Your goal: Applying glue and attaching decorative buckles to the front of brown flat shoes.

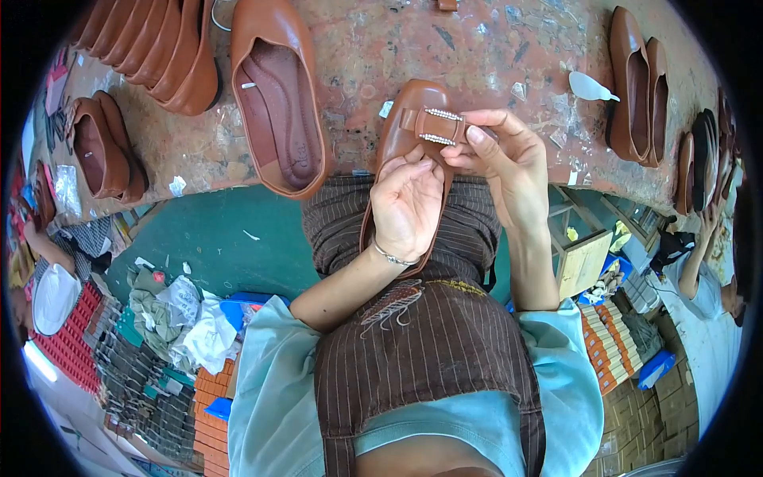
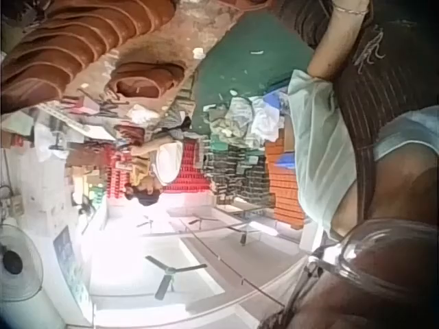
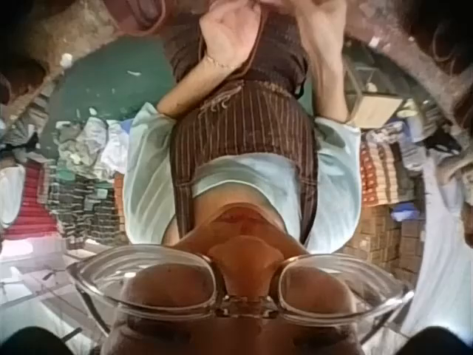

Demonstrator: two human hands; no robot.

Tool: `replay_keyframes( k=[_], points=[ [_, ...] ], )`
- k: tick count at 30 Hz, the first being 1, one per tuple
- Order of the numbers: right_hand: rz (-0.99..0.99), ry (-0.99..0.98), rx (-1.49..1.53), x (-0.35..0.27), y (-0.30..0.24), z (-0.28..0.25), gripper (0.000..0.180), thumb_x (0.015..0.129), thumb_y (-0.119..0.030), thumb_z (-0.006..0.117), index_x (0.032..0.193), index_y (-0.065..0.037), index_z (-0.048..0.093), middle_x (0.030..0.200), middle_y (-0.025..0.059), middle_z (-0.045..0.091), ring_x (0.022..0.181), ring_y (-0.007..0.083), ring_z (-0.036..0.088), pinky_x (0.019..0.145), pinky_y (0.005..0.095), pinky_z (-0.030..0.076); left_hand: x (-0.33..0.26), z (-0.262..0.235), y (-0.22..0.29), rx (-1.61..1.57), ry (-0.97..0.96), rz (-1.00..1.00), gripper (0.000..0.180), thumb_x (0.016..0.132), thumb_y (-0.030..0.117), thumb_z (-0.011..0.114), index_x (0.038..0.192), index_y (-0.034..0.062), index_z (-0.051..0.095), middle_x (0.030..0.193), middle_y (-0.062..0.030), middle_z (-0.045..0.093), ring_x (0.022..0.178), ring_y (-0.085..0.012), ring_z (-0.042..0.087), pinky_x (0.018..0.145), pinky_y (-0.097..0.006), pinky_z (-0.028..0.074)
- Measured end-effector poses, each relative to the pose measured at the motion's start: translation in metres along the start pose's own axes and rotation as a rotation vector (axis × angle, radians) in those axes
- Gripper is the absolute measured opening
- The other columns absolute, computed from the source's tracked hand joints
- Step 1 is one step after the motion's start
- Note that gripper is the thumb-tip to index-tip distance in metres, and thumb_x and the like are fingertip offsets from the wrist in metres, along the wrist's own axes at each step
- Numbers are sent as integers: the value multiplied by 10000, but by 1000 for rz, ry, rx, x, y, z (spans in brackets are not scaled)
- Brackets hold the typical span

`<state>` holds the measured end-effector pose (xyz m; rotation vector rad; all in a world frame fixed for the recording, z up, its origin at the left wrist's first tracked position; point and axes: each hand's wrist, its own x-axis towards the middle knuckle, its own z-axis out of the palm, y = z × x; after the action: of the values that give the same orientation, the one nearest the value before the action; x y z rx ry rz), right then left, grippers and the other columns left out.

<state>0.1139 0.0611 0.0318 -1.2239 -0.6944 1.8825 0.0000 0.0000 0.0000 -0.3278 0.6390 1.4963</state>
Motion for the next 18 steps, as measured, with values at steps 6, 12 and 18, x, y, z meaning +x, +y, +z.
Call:
replay_keyframes(
  k=[6, 12, 18],
  points=[
    [22, 54, -88, -2, 9, 3, 122, 872, -12, 584, 974, 56, 593, 786, 113, 650, 684, 142, 643, 592, 239, 536, -1, 2, 0, -53, 0, -36, 280, 784, -10, 447, 1037, -57, 557, 1133, -134, 567, 1110, -246, 506, 979, -379, 376],
    [9, 141, -129, 1, 14, 8, 108, 859, 13, 585, 958, 50, 606, 722, 59, 622, 573, 76, 546, 535, 212, 471, -1, 0, 0, -32, 5, -33, 287, 792, -1, 445, 1059, -59, 535, 1100, -129, 576, 1031, -230, 530, 918, -378, 398],
    [-12, 173, -223, 1, 14, 10, 97, 850, 10, 592, 936, 51, 613, 719, 56, 626, 597, 70, 568, 552, 208, 483, 0, 18, 3, 61, -41, -37, 263, 889, 87, 470, 1127, -17, 511, 1071, -92, 581, 980, -174, 536, 874, -336, 411]
  ],
)
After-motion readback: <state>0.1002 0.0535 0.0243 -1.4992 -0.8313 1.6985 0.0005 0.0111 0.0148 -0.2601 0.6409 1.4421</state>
